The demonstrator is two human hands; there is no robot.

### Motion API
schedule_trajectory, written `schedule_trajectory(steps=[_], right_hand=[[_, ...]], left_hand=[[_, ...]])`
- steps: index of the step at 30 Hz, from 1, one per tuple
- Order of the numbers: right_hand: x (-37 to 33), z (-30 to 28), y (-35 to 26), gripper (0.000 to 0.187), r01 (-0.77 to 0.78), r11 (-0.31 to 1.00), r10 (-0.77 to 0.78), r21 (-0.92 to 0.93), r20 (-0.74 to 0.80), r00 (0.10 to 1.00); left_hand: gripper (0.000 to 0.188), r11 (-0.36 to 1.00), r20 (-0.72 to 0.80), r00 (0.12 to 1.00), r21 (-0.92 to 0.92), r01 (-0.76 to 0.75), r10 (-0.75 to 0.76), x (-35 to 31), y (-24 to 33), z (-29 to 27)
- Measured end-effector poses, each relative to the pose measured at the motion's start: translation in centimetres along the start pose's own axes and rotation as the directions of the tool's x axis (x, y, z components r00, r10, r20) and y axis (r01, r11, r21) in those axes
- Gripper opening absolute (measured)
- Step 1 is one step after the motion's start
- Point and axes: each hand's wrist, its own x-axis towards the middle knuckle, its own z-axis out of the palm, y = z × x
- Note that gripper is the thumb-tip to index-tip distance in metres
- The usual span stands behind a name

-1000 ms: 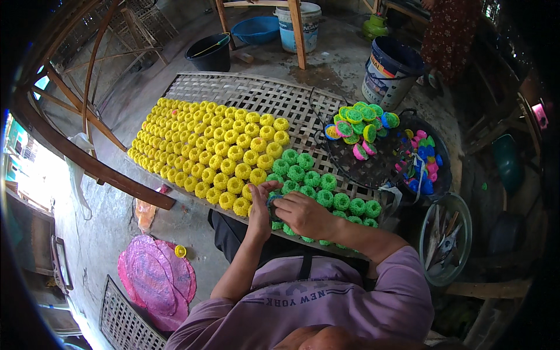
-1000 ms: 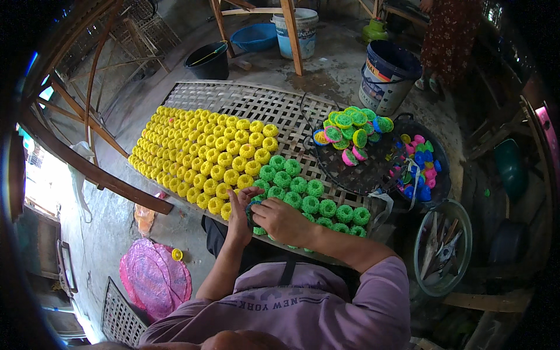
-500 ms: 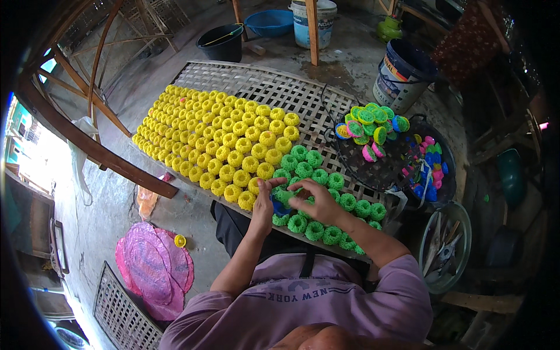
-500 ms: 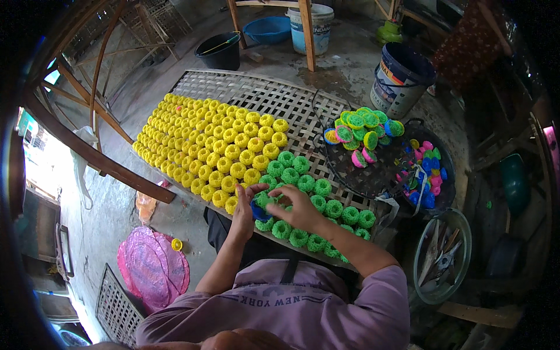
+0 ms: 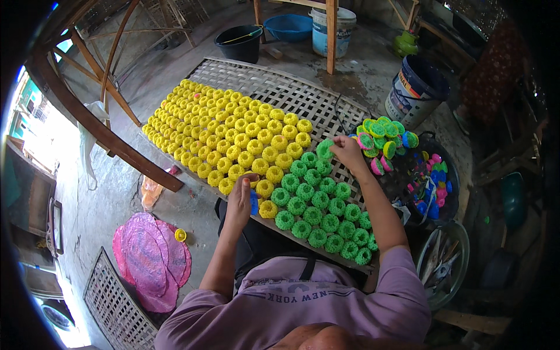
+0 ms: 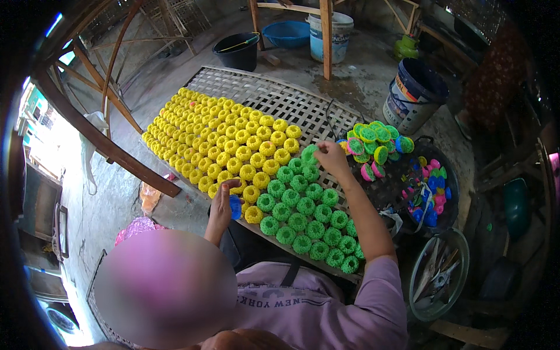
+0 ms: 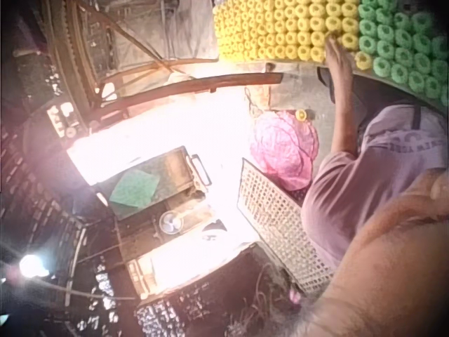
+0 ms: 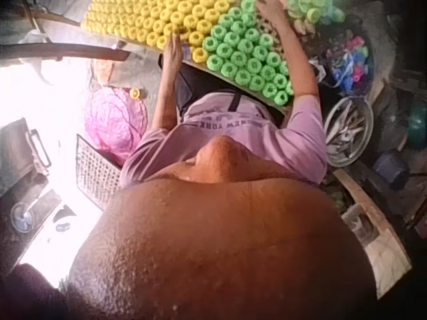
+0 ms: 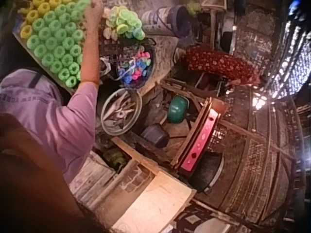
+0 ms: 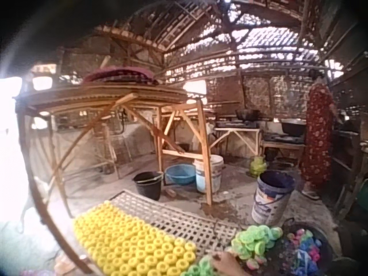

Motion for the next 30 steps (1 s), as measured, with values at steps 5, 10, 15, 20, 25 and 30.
schedule_trajectory(steps=[5,10,15,20,25,30], right_hand=[[4.6,1.9,3.6,0.031,-0.153,0.988,0.153,0.03,-0.005,0.988],[5.6,4.1,4.7,0.028,0.007,0.954,-0.002,-0.3,0.017,1.0],[4.2,6.8,4.6,0.014,0.197,0.706,-0.228,-0.68,0.045,0.973],[0.4,8.2,1.5,0.03,0.288,0.623,-0.206,-0.728,0.203,0.957],[-7.6,8.2,-3.4,0.044,0.25,0.443,-0.365,-0.861,0.081,0.927],[-13.3,6.3,-8.0,0.032,0.161,0.73,-0.258,-0.664,-0.049,0.965]], left_hand=[[0.061,0.996,-0.021,0.999,-0.092,0.022,-0.024,-1.7,-0.2,-1.2],[0.059,0.983,-0.056,0.994,-0.164,0.08,-0.091,-2.0,-1.2,-2.1],[0.05,0.966,-0.054,0.99,-0.229,0.118,-0.134,-2.3,-3.4,-3.8],[0.034,0.989,-0.394,0.907,0.085,-0.123,0.147,-5.2,-7.3,-9.7],[0.026,0.937,-0.774,0.604,0.325,0.125,0.188,-7.0,-18.0,-22.0],[0.049,0.527,-0.709,0.641,0.44,0.727,-0.293,-10.7,-31.8,-31.9]])
